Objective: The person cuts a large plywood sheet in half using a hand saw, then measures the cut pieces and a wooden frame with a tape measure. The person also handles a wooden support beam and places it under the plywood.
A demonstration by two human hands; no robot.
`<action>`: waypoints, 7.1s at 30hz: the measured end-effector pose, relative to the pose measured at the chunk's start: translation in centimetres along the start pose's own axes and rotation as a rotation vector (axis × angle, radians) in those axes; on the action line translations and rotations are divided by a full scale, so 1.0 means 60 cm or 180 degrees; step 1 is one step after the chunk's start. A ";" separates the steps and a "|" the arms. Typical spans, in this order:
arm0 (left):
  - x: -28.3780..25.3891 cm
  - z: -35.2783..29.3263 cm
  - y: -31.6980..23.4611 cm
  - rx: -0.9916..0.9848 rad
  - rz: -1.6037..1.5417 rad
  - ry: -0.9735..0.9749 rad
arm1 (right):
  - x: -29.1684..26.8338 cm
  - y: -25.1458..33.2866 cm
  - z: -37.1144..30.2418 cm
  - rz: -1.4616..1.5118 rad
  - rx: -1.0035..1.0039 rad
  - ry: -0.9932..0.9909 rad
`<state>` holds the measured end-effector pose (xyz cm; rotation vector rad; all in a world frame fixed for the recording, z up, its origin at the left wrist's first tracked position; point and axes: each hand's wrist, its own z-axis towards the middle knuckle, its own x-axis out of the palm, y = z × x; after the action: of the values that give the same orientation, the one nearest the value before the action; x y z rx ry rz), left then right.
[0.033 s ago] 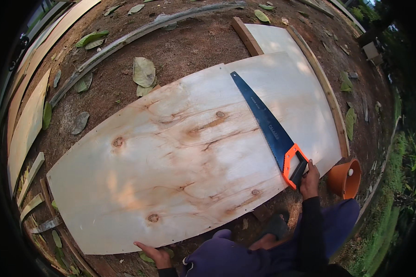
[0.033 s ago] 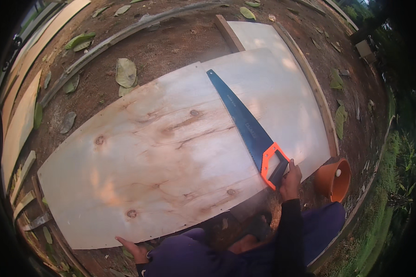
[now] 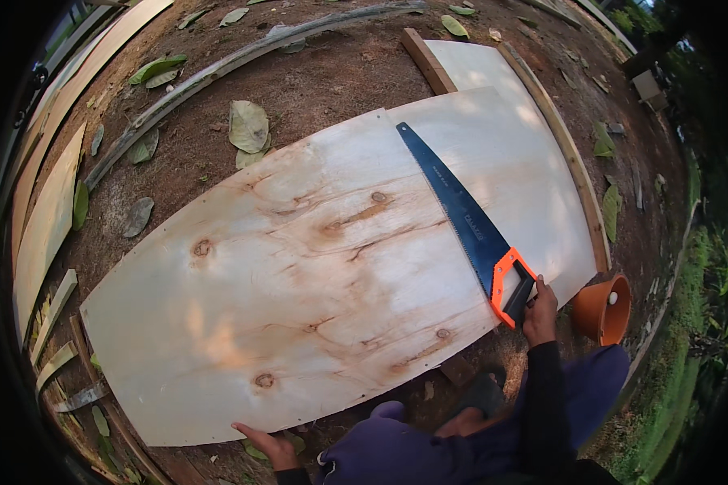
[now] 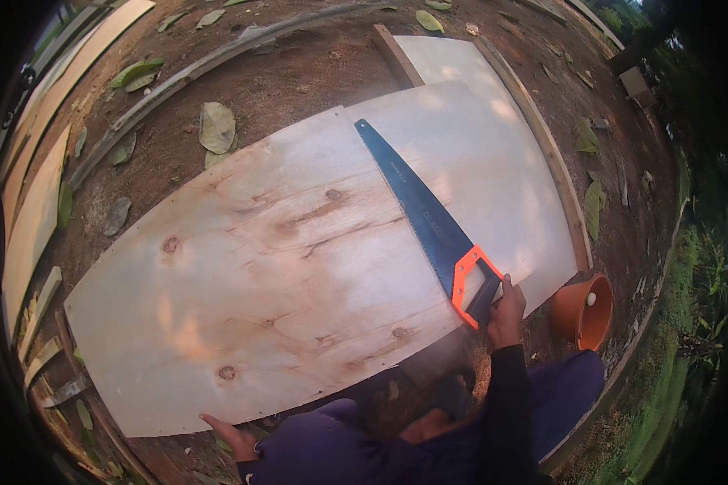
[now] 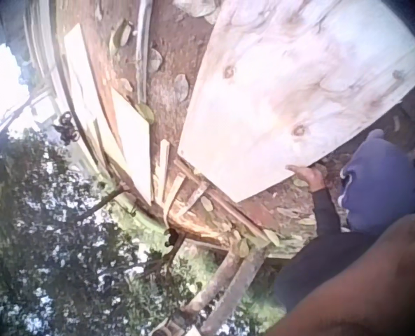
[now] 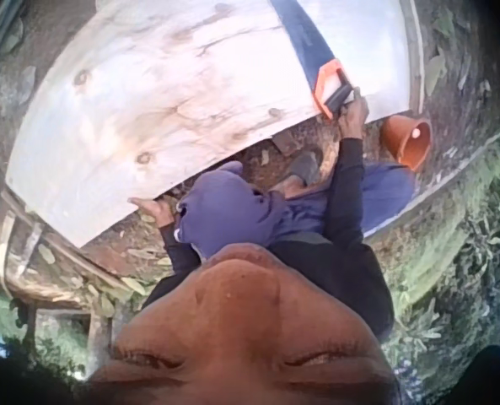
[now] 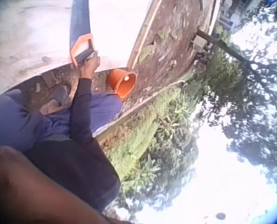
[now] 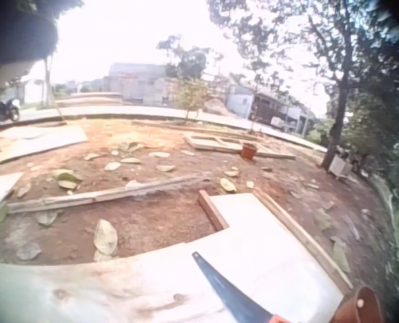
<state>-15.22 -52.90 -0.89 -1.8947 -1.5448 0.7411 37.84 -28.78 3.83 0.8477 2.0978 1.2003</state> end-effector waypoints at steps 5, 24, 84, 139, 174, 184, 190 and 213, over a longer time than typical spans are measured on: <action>0.008 0.106 -0.053 0.0279 0.0040 0.0434 | 0.094 0.017 -0.059 -0.0027 0.0027 0.0415; 0.066 0.143 -0.116 0.0204 -0.0853 0.0885 | 0.206 -0.046 -0.059 0.1450 0.0514 0.1204; 0.281 -0.029 -0.524 0.0345 -0.3260 0.3570 | -0.003 -0.122 -0.418 -0.3480 -0.2321 0.2172; 0.133 0.145 -0.017 0.0158 -0.2143 0.2073 | 0.134 -0.110 -0.245 0.0631 0.0019 0.1118; 0.578 -0.217 0.026 0.4942 0.3407 0.3012 | 0.609 0.275 0.089 -0.2391 -0.1710 0.1366; 0.594 -0.236 0.029 0.4825 0.4673 0.2604 | 0.319 0.259 -0.068 0.0984 -0.0125 0.2047; 0.691 -0.182 -0.157 0.3826 0.5677 0.4527 | 0.106 0.202 -0.229 -0.0341 -0.0682 0.1936; 0.602 -0.289 0.076 0.3607 0.5054 0.1630 | 0.116 0.256 -0.324 -0.1512 -0.1321 0.2040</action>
<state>6.81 -19.68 5.40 -1.7112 0.8936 1.1558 22.85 -27.65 24.74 -0.2570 2.1974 1.6785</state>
